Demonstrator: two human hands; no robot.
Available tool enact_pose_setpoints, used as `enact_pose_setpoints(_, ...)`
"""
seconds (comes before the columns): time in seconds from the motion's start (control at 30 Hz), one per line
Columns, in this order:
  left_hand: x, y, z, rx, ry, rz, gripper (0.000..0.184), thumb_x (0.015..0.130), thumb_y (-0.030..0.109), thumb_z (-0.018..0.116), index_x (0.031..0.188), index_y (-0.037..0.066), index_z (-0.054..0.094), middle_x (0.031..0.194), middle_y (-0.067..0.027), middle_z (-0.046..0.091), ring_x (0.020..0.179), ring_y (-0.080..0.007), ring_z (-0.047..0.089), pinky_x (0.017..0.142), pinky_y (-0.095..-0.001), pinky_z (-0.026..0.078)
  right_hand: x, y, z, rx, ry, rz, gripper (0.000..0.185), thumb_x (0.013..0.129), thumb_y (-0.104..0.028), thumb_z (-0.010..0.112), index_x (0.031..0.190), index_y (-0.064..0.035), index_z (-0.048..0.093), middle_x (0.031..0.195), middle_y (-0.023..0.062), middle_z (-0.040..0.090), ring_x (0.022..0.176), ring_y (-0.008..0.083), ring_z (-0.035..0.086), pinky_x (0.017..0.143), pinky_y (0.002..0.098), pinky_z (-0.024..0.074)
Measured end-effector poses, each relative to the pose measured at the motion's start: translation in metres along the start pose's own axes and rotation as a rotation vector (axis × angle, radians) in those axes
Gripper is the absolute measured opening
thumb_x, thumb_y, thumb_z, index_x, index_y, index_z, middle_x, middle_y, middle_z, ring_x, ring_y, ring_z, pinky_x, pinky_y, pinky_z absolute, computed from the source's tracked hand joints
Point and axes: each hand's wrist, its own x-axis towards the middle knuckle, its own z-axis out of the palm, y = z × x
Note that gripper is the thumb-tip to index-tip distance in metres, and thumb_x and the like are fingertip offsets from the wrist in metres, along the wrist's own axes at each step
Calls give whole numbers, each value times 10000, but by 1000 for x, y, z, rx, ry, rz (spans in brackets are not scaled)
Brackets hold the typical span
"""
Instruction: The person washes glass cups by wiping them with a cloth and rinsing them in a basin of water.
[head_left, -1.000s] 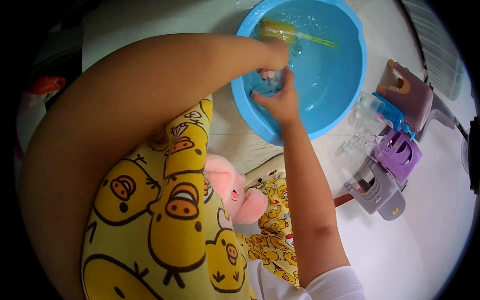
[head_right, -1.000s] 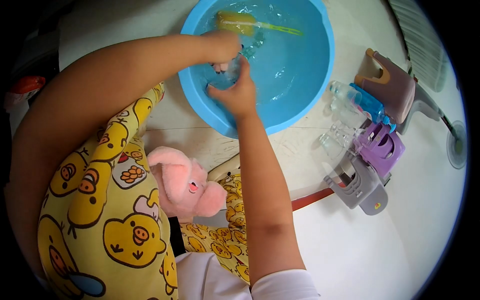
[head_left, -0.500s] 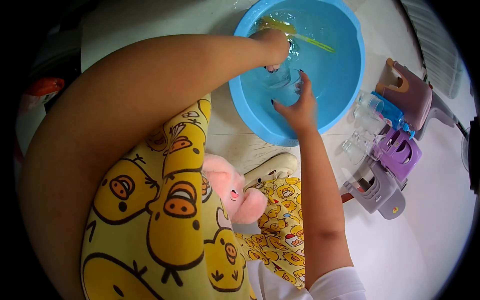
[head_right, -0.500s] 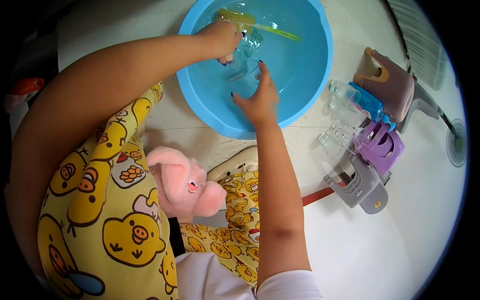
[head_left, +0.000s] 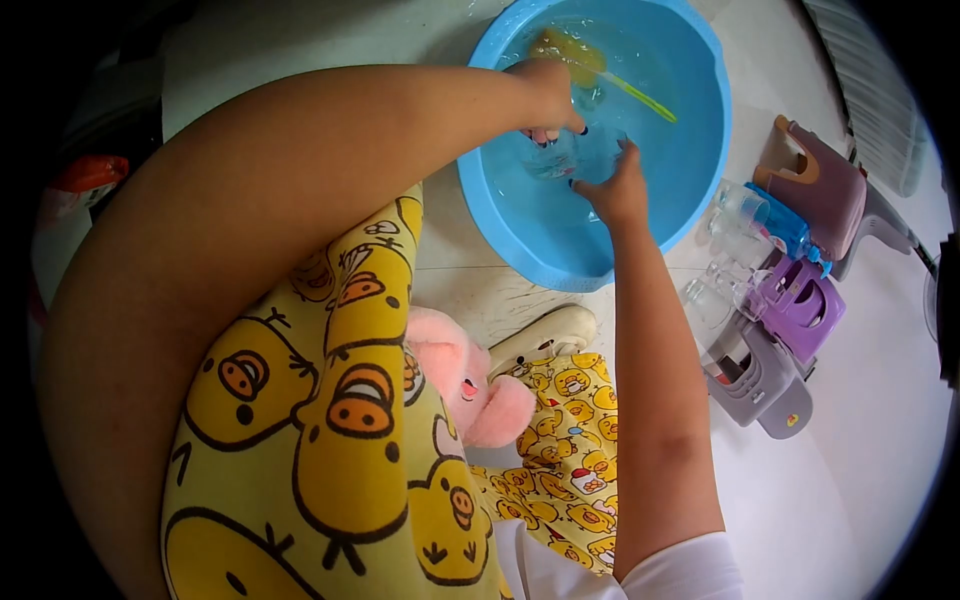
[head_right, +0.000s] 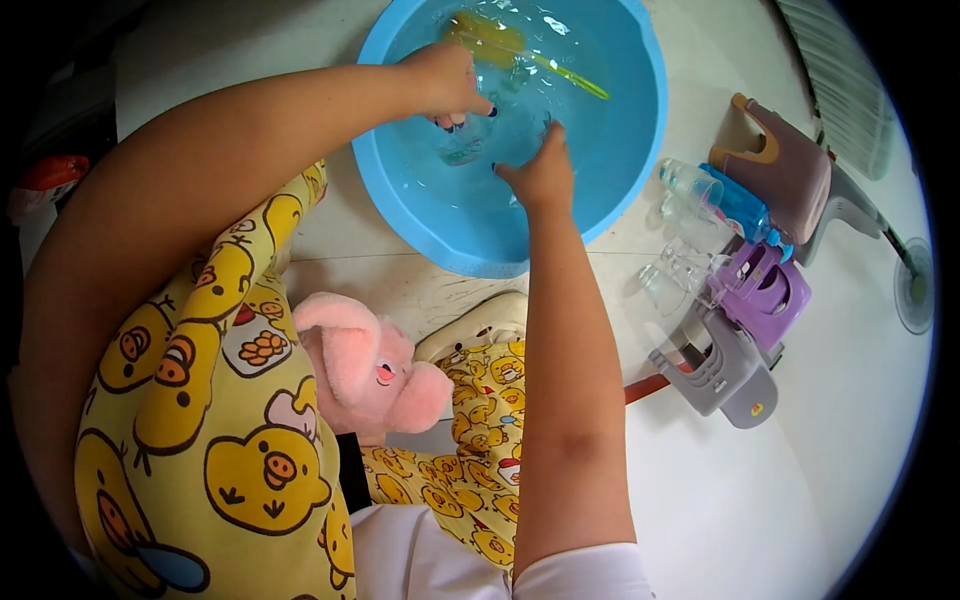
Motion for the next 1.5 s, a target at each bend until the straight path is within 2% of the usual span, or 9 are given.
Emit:
enact_pose_setpoints(0.3,-1,0,0,139,-95,39,225,684,145,683,712,-30,545,571,-92,574,490,-159,562,454,-272,473,2,10,2,4,233,10,793,545,-203,786,1172,10,349,1083,220,501,990,353,503,830,379,425)
enact_pose_setpoints(0.47,6,-5,4,23,-78,-30,242,828,166,485,745,-48,562,632,-117,604,519,-179,585,467,-290,492,-20,-16,-11,46,377,-55,720,590,-176,756,1177,-16,370,1071,194,491,966,299,499,810,367,427)
enact_pose_setpoints(0.53,12,-9,7,58,-118,-22,271,844,181,451,768,-55,560,635,-118,606,518,-187,584,473,-293,491,-30,-35,-14,704,-69,164,732,593,-161,746,1198,-11,362,1132,180,462,1023,256,476,849,336,402)
enact_pose_setpoints(0.6,13,-11,8,95,-159,-13,302,860,196,416,791,-61,558,639,-119,607,518,-195,583,480,-296,491,-37,-39,12,815,-109,48,787,576,-157,752,1223,2,333,1170,175,443,1042,259,474,861,325,396)
enact_pose_setpoints(0.93,0,-8,7,-35,-360,-31,281,831,160,406,926,-53,562,865,-174,597,788,-223,587,668,-351,468,-5,-46,63,745,-112,-184,909,528,-188,778,1247,23,263,1110,189,495,1008,288,513,818,349,428)
enact_pose_setpoints(1.0,7,-13,10,-27,-364,-18,270,813,148,421,941,-42,564,904,-185,592,827,-237,582,701,-364,459,-2,-40,56,640,-173,-127,848,544,-236,774,1214,30,327,1004,172,556,925,284,558,769,346,446)
enact_pose_setpoints(1.07,17,-19,17,488,-182,217,260,768,133,463,963,-6,566,948,-185,587,855,-279,580,733,-377,449,-2,-29,62,647,-151,-92,792,562,-280,766,1178,33,379,927,164,578,873,276,577,731,342,455)
enact_pose_setpoints(1.33,3,-11,12,664,-88,155,232,723,95,505,940,50,574,979,-159,581,917,-305,553,757,-390,440,-9,-9,29,481,-395,401,689,619,-424,731,1047,67,508,676,129,604,657,241,601,610,330,470)
enact_pose_setpoints(1.5,8,-16,14,666,-55,201,216,716,73,504,919,46,574,940,-157,588,888,-314,557,729,-391,445,-13,-22,37,522,249,90,784,598,-366,749,1134,96,409,922,233,562,856,300,571,729,330,454)
